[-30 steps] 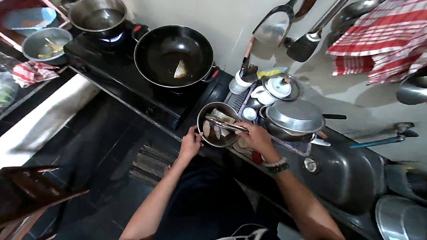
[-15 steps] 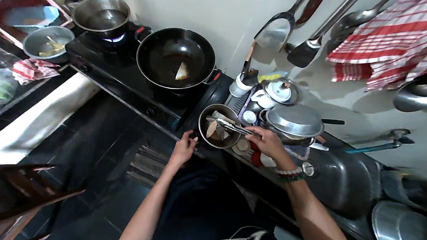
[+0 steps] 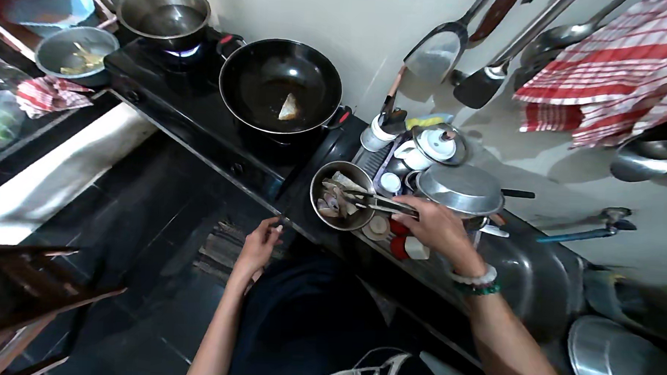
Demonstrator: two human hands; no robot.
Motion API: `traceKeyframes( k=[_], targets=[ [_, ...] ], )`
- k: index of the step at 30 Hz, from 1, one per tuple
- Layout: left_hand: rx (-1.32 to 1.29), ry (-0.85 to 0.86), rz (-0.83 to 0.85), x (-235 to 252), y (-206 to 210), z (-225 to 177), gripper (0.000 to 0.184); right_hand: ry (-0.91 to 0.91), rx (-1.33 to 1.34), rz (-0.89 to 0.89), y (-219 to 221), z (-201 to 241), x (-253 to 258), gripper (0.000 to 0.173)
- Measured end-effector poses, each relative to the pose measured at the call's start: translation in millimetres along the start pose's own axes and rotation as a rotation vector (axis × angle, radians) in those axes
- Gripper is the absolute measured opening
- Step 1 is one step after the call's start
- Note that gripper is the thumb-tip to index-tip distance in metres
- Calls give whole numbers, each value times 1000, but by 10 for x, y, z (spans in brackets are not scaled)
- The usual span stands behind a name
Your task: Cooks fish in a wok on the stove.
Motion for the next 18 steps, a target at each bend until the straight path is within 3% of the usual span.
traceKeyframes(
  k=[4, 9, 12, 14, 18],
  targets=[
    [-17, 22, -3, 16, 63, -94, 40, -62, -159, -23, 146, 342, -250, 42],
    [-37, 61, 144, 412, 511, -418, 48, -238, -339, -185, 504, 759, -220, 44],
    [-96, 38, 90, 602, 793, -504, 35, -276, -436, -279, 812, 1041, -164, 41],
    [-151, 11, 41, 618, 886, -501, 27, -256, -450, -330, 890, 1076, -112, 37],
    [-205, 0, 31, 608, 859, -475, 25, -142, -301, -230, 796, 839, 23, 34]
  ],
)
Point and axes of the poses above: each hand's wrist, its own x-axis towards the middle knuckle, its own y-axis out of the palm, z = x × y, the point moved 6 cm from there along x, towards the middle knuckle, and after that the axes turned 9 degrees about y, right-handed, at the moved point
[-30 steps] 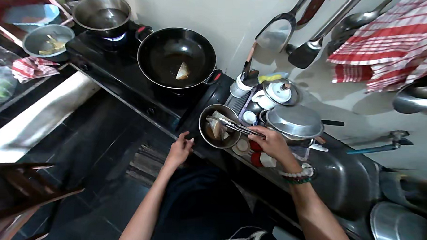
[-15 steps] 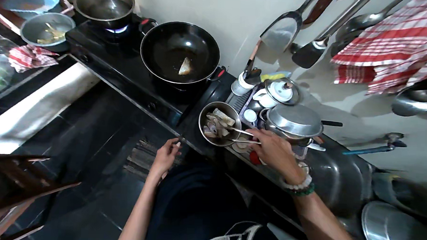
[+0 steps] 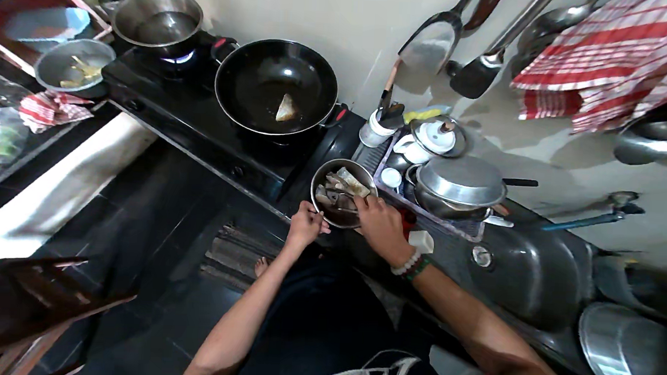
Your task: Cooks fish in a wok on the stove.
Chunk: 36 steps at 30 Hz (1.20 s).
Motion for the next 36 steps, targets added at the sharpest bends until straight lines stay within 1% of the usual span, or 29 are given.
traceKeyframes(
  k=[4, 8, 12, 15, 17, 21, 25, 27, 29, 31, 36],
  targets=[
    [-5, -9, -8, 19, -6, -5, 25, 139, 107, 142, -102, -191, -32, 39],
    [4, -6, -3, 42, -25, 3, 26, 178, 138, 168, -172, -361, -79, 39],
    [40, -19, 20, 46, -28, -14, 26, 177, 104, 174, -275, -361, -134, 39],
    [53, -2, 32, 53, -35, -21, 26, 167, 127, 116, -349, -263, -187, 40],
    [52, -1, 42, 59, -36, -20, 26, 171, 140, 135, -351, -172, -201, 41],
    [61, -5, 84, 37, 7, -9, 26, 172, 93, 234, -341, 74, -180, 41],
    [71, -21, 103, 1, 55, 0, 26, 135, -2, 181, -311, 420, -84, 31],
    [81, -13, 83, 2, 35, 12, 25, 150, -42, 196, -285, 577, -40, 32],
    [96, -13, 81, -10, 18, 0, 25, 168, -53, 248, -268, 646, -19, 33],
    [87, -13, 82, -3, 33, -5, 25, 158, -38, 268, -290, 588, 7, 33],
    [44, -14, 84, -2, 57, 27, 25, 187, 57, 281, -232, 188, 35, 37]
  ],
)
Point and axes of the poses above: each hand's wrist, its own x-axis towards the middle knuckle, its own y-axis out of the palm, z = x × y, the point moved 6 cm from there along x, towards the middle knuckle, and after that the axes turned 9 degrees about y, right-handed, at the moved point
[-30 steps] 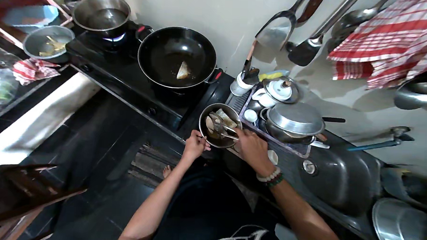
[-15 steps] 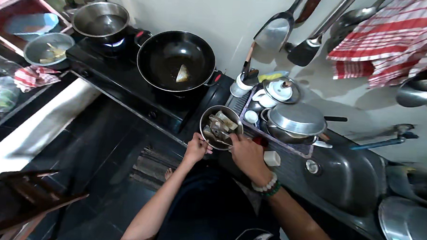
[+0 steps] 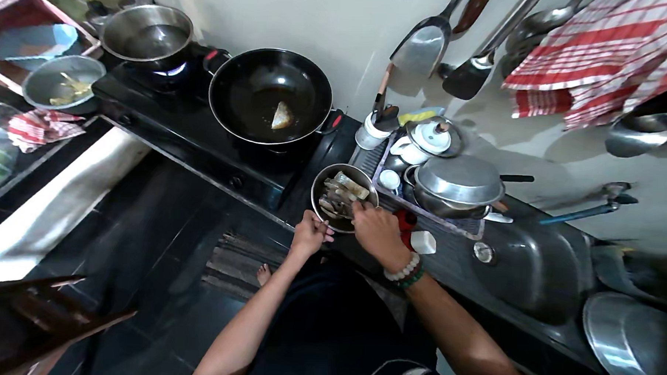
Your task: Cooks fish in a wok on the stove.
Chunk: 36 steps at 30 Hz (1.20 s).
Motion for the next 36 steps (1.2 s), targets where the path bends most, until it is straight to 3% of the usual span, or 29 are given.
traceKeyframes(
  k=[18, 21, 25, 27, 30, 36],
  targets=[
    [8, -9, 0, 31, -29, 19, 27, 223, 359, 144, 429, -1144, -264, 44],
    [13, -3, -7, 27, -30, 11, 26, 157, 268, 73, 174, -1033, -308, 45],
    [11, 6, -8, 31, -19, 24, 25, -156, 56, -269, -102, -708, -207, 40],
    [23, 8, -6, 30, -29, 17, 26, -276, -42, -327, -144, -545, -136, 42],
    [38, 13, -7, 29, -32, 15, 27, -390, -104, -231, -287, -390, 34, 40],
    [28, 1, -29, 15, -25, 33, 27, -388, -300, 109, -711, 15, 740, 35]
  ],
)
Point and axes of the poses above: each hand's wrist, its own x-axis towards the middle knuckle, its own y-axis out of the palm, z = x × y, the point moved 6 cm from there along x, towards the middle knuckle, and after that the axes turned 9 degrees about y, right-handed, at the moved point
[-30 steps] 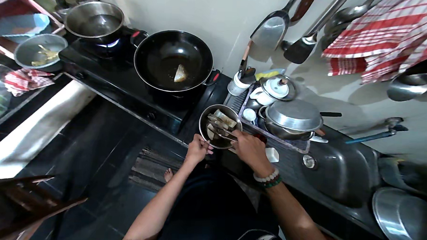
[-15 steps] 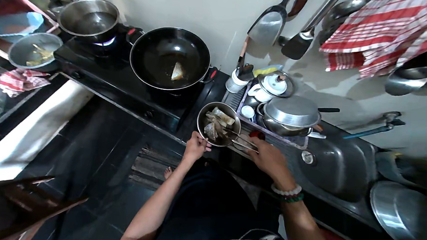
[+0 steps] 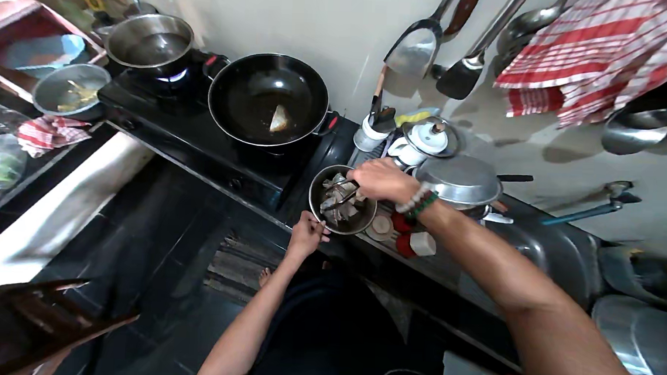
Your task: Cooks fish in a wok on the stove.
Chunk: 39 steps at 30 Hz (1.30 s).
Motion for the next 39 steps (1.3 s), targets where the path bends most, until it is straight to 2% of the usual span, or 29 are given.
traceKeyframes(
  k=[5, 8, 11, 15, 17, 23, 28, 34, 37, 39],
  targets=[
    [-13, 14, -18, 2, 10, 30, 27, -44, -182, 228, -125, 164, 596, 35],
    [8, 10, -21, 9, 2, 36, 29, -62, -238, 286, -130, 238, 796, 34],
    [36, 6, -21, 9, 0, 27, 30, -121, -280, 335, -196, 217, 744, 33],
    [33, 3, -18, 1, -8, 38, 32, -234, -176, 382, -242, 75, 538, 27],
    [40, 1, -16, 0, -9, 33, 30, -246, -113, 362, -174, -27, 482, 26],
    [29, 2, -4, 10, -18, 23, 30, -96, -9, 217, 50, -309, 206, 42],
    [26, -2, -1, 9, -11, 23, 29, -37, 38, 119, 142, -487, -40, 43],
    [16, 5, 2, 15, -6, 25, 29, -81, -36, 86, -2, -271, -39, 39],
    [9, 8, -1, 15, -7, 30, 29, -141, -130, 43, -50, -30, 78, 44],
    [20, 16, -2, 18, -9, 32, 30, -195, -204, 45, -83, 177, 148, 40]
  ],
)
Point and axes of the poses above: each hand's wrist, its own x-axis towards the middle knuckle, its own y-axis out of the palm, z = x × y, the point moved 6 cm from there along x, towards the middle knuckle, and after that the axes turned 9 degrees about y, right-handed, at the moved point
